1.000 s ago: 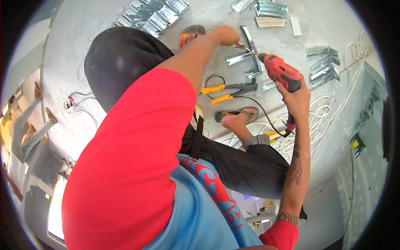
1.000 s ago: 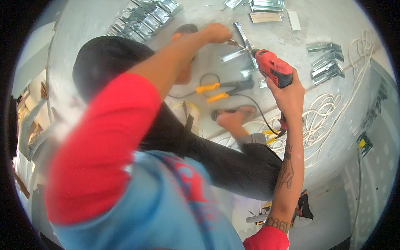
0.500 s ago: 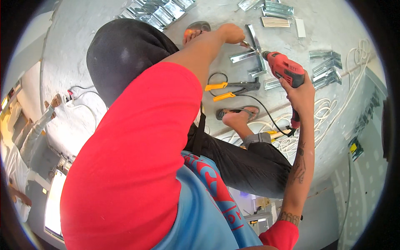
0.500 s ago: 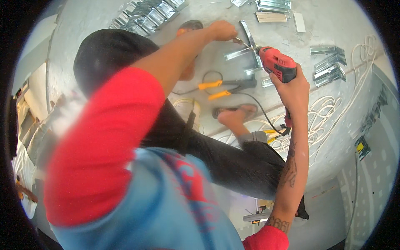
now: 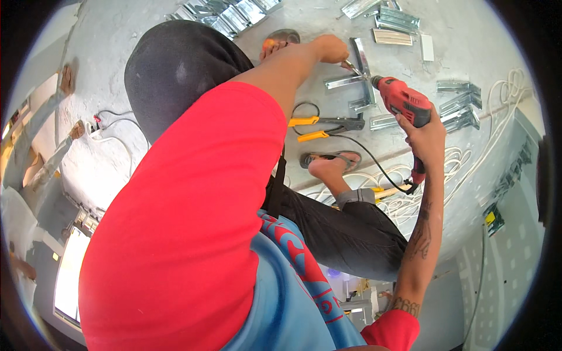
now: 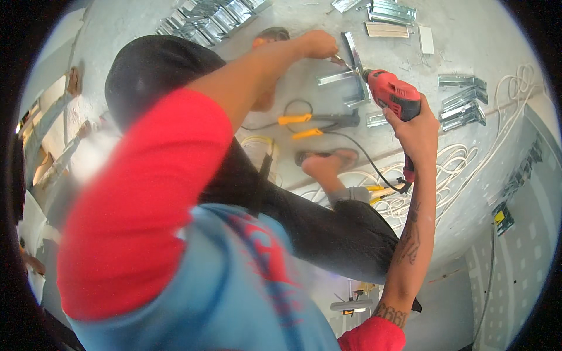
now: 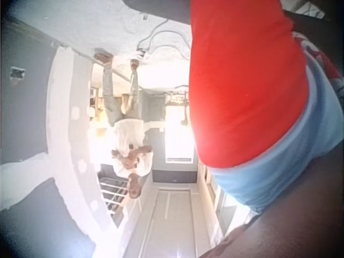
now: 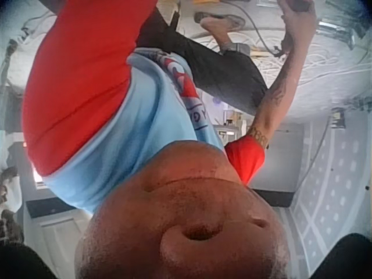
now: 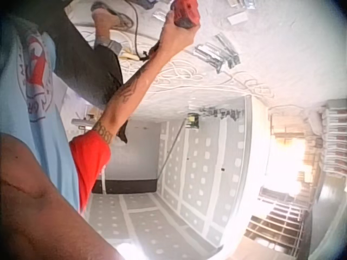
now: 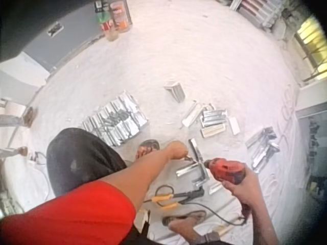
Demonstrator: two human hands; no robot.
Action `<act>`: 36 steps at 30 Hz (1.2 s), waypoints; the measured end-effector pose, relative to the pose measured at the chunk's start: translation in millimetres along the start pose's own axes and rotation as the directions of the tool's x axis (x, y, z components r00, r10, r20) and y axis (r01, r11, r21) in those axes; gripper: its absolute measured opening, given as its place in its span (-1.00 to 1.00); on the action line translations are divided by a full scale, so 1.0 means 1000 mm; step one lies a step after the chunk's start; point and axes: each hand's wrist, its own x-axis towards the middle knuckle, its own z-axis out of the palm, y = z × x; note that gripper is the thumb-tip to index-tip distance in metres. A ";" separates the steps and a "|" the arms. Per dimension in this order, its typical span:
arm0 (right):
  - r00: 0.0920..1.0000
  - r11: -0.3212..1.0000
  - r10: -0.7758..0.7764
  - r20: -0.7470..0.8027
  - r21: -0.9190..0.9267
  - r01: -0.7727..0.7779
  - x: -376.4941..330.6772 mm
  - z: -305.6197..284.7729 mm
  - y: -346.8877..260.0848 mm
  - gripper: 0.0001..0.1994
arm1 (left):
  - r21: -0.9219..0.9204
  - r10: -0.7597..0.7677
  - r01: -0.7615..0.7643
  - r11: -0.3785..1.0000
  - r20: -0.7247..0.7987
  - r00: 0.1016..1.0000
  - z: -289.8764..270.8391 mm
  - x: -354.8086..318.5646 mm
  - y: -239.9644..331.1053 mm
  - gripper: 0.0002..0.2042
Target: Assembling and fastening small metal framing components using tools.
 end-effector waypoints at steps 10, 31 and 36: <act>0.987 0.987 -0.160 -0.033 -0.007 0.159 0.014 0.007 0.027 -0.43 | 0.000 -0.048 0.049 0.999 0.053 0.997 0.003 0.002 0.006 -0.86; 0.860 -0.526 0.273 -0.431 0.682 0.508 -0.045 0.125 0.344 -0.48 | 0.325 -0.090 0.034 0.945 0.158 0.983 -0.030 0.028 0.030 -0.83; 0.813 -0.735 0.512 -0.276 0.349 0.581 -0.053 0.191 0.419 -0.50 | 0.373 -0.118 0.094 0.923 0.042 0.992 -0.028 0.026 0.067 -0.83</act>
